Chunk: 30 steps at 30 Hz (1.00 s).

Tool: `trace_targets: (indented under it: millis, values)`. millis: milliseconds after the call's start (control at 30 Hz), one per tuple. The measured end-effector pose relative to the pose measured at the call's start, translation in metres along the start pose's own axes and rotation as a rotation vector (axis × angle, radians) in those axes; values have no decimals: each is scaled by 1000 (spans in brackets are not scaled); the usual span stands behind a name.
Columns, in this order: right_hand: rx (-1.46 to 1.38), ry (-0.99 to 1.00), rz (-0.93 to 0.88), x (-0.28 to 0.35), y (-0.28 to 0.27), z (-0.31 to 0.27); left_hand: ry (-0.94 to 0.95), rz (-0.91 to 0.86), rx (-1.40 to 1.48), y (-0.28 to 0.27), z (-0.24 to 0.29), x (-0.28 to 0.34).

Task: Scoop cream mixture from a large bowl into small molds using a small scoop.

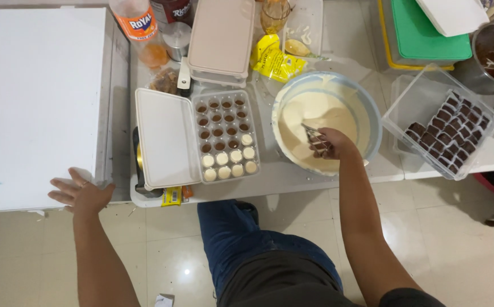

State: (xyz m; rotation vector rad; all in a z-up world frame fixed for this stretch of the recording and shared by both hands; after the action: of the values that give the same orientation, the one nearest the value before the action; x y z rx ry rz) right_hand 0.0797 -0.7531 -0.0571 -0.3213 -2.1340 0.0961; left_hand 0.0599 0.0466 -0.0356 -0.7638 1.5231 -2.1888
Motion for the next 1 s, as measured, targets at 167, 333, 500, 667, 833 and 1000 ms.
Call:
trace_targets:
  millis: [167, 333, 500, 667, 833, 1000]
  values:
    - [-210, -17, -224, 44, -5, -13, -7, 2, -1, 0, 1, -2]
    - [-389, -231, -248, 75, -39, -12, 14, -32, -8, 6, -4, -6]
    - [-559, -389, -248, 107, -49, 20, -14, -14, -36, 7, -8, -8]
    - [-758, -270, -82, 143, 6, 100, 2, -13, -53, 12, -12, -16]
    - [-813, -193, -175, 162, 43, 150, 5, -21, -67, 9, -8, -15]
    - [-709, -193, -270, 178, 70, 153, 6, 3, -76, 16, -18, -21]
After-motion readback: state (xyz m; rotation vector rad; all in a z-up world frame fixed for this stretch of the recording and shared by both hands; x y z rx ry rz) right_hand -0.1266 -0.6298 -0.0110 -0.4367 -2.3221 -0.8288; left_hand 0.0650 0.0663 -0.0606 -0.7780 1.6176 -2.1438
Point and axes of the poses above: each hand's wrist, its own x-axis away from the middle knuckle, its own y-axis out of the palm, z = x × y, the point moved 8 cm from there along -x, towards the middle knuckle, and after that the axes turned 9 degrees about z, right-handed, at the moved point
